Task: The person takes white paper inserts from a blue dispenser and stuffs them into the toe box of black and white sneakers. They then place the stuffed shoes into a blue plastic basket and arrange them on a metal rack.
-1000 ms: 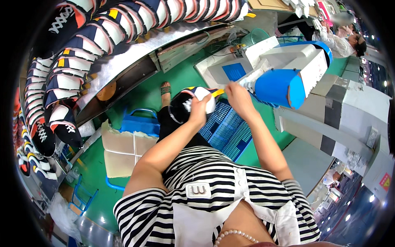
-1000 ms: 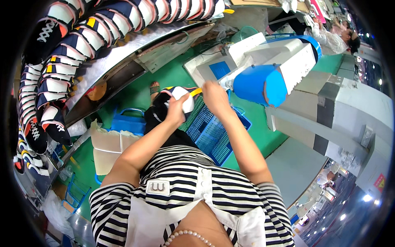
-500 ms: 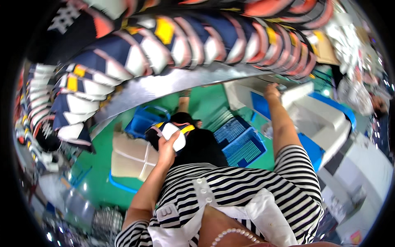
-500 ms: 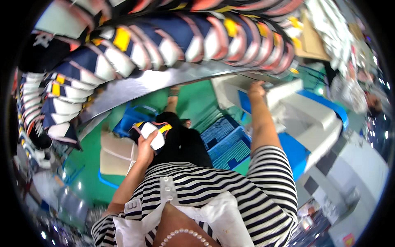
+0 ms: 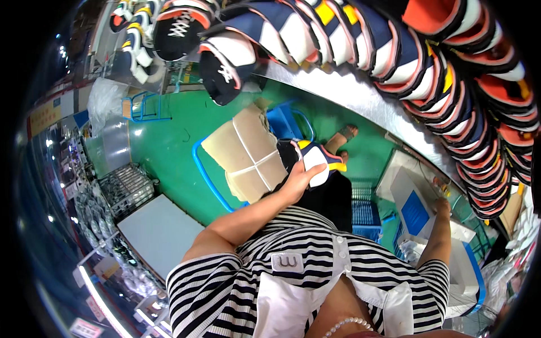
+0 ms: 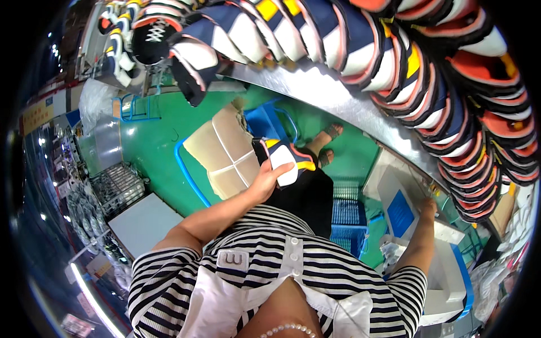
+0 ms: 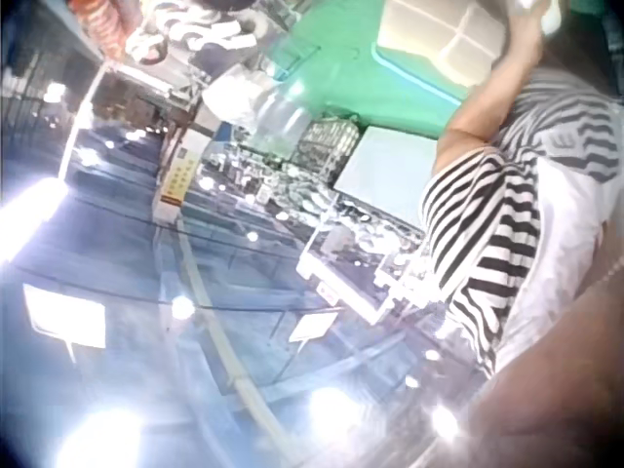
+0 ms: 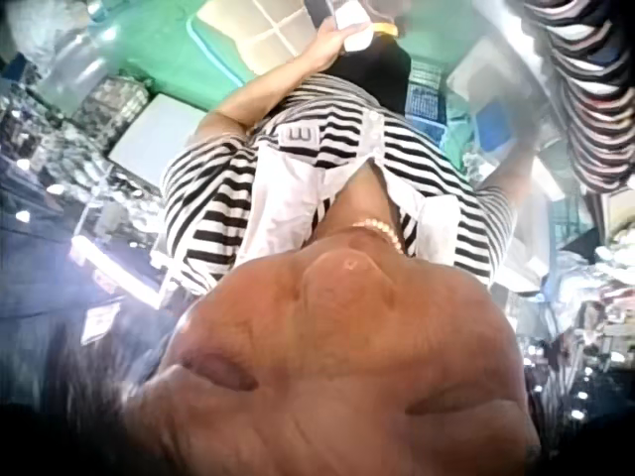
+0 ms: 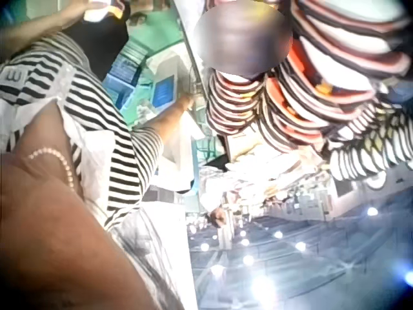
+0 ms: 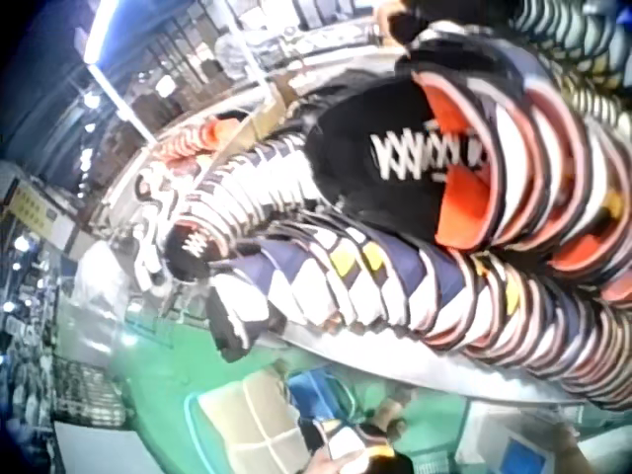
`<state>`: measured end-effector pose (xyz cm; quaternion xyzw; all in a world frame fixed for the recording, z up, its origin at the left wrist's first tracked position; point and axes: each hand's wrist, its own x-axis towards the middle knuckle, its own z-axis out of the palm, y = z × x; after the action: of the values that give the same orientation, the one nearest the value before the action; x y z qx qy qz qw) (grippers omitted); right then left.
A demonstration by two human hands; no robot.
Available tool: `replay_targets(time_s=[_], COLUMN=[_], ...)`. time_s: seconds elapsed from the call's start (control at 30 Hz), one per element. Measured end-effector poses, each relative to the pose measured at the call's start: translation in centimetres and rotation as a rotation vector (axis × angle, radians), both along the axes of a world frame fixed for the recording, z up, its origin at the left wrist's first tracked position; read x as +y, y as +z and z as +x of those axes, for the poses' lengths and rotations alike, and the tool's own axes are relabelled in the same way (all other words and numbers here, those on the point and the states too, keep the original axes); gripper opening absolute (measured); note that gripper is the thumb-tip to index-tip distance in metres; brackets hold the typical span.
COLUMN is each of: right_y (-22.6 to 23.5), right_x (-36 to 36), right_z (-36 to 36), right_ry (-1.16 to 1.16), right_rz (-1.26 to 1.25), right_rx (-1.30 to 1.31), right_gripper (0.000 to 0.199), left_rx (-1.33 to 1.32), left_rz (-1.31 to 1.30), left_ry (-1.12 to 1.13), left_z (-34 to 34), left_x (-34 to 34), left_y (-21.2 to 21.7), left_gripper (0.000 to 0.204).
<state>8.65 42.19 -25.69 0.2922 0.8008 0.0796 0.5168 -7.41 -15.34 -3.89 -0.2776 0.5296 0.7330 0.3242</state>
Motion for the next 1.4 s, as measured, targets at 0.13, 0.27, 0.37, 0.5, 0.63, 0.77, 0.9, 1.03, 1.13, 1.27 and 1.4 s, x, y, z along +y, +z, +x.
replay_targets(time_s=[0.13,0.27,0.37,0.5,0.63,0.77,0.9,1.03,1.13,1.27,1.4], right_y=[-1.0,2.5,4.9,9.7,20.6,27.2,31.6,34.7,39.2,43.0,41.9], right_x=[-0.6,-9.4,-15.3,-21.7,-26.6,-28.9,-31.9,-36.7,-39.1,-38.4,-39.2], right_z=[3.0,-5.6,-8.7,-13.0,-16.7,-18.6,-18.9,-22.7,-26.9,-29.8,-31.3], right_ry=[0.452,0.22,0.19,0.273,0.424,0.348,0.078,0.274,0.357,0.278,0.349], right_rz=[-0.152,-0.368,-0.684,-0.894,-0.945,-1.14,-1.124,-1.109,-0.981,-0.964,-0.951], right_rx=[0.194,0.1,0.297,0.473,0.566,0.899,0.93,1.121,1.389,1.433,1.456], right_gripper=[0.043,0.056,0.06,0.056,0.053,0.046,0.041,0.033,0.028,0.026,0.026], left_rx=[0.351,0.478,0.849,1.099,1.098,1.164,1.336,1.278,1.354,1.083,0.58], left_rz=[-0.113,-0.464,-0.629,-0.626,-0.478,-0.33,-0.233,-0.086,-0.316,-0.652,-0.426], left_ry=[0.037,0.107,0.142,0.028,-0.094,-0.313,-0.401,-0.349,-0.257,0.454,0.183], left_z=[1.0,-0.3,-6.7,-15.9,-24.1,-27.1,-26.5,-25.9,-23.6,-20.2,-21.4], left_x=[-1.7,-5.1,-4.7,-0.5,8.2,14.3,15.1,11.4,6.5,-7.5,-10.8], left_y=[9.2,17.2,20.9,21.4,21.2,20.1,20.2,20.8,21.0,13.6,8.7], left_gripper=[0.036,0.029,0.028,0.032,0.034,0.032,0.027,0.056,0.066,0.042,0.053])
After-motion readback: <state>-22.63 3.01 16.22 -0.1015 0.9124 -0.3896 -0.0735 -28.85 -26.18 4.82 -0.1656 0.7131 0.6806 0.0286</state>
